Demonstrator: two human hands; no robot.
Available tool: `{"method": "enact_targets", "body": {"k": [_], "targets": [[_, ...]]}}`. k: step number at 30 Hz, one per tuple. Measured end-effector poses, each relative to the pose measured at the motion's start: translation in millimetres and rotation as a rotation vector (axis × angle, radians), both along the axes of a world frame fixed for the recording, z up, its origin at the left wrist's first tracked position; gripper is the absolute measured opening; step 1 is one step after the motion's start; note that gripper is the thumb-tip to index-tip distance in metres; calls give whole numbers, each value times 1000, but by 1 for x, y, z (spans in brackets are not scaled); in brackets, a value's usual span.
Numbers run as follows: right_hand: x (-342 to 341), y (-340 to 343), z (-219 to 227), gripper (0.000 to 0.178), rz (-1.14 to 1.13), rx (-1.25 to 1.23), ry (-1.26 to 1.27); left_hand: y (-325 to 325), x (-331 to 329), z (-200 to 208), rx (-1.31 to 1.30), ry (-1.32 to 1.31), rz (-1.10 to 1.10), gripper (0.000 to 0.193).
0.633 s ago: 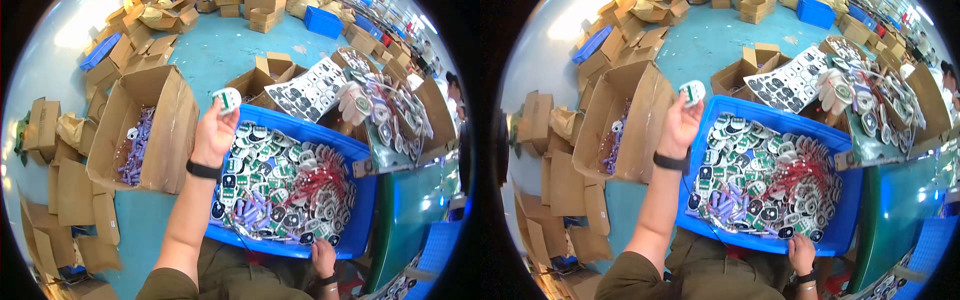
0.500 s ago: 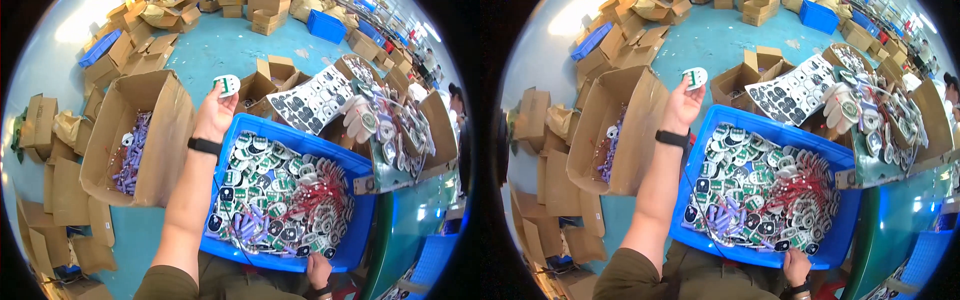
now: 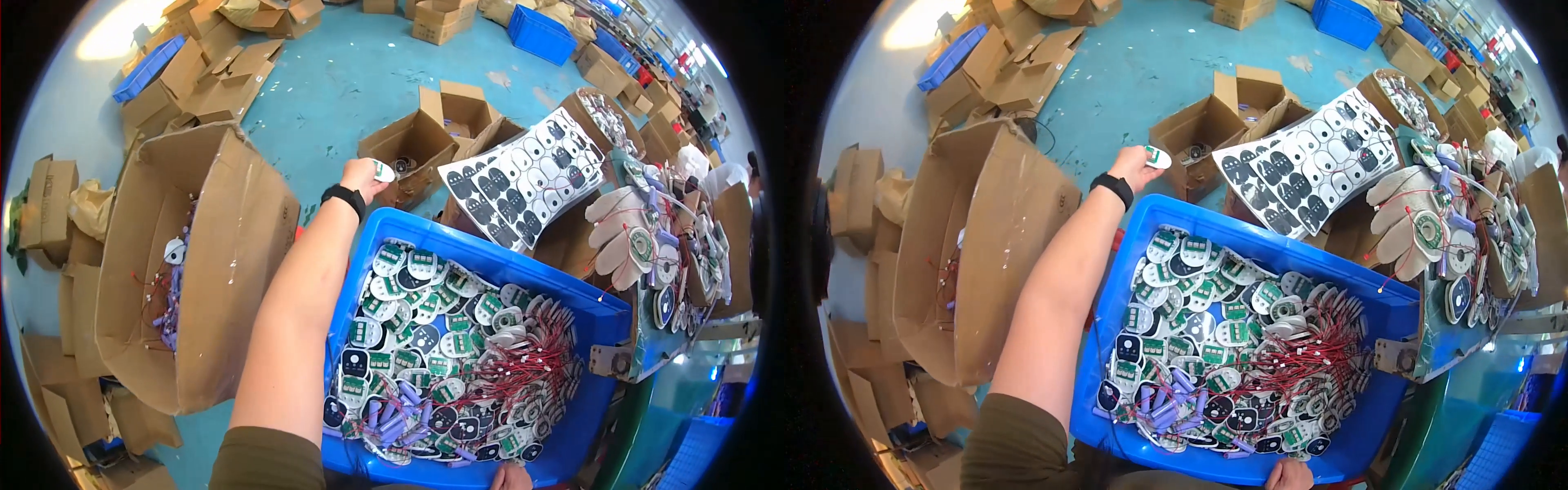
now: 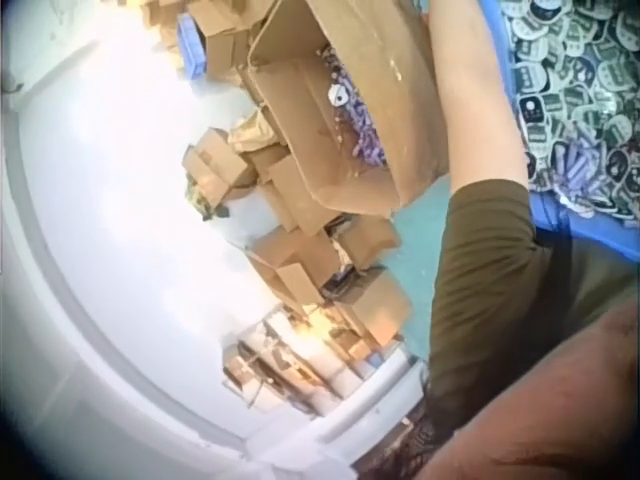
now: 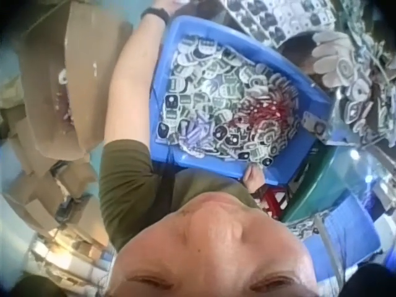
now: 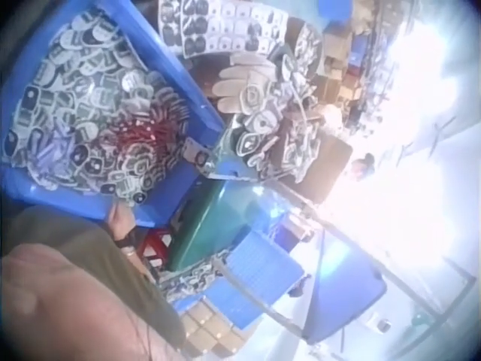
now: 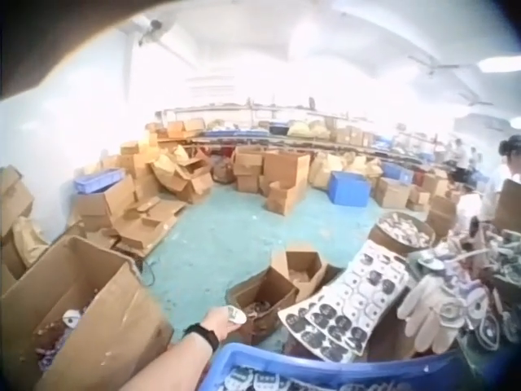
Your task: Assembling, trimming, and sorting small electronic components on a factory production line.
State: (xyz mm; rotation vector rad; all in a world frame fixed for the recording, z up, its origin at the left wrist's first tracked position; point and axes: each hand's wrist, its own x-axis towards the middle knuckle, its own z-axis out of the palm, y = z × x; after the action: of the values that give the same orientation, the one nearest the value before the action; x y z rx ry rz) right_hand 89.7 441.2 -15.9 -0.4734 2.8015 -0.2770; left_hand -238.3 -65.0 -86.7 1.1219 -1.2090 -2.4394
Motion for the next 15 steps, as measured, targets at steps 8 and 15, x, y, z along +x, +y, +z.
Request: {"method": "enact_targets", "body": {"k": [8,15], "targets": [[1,-6,3,11,38,-22,89,-22,-38,38,-355,-224,-329,49],[3,0,-4,7,-9,-122,143,-14,-1,60,-537,-70,-478,33]]}}
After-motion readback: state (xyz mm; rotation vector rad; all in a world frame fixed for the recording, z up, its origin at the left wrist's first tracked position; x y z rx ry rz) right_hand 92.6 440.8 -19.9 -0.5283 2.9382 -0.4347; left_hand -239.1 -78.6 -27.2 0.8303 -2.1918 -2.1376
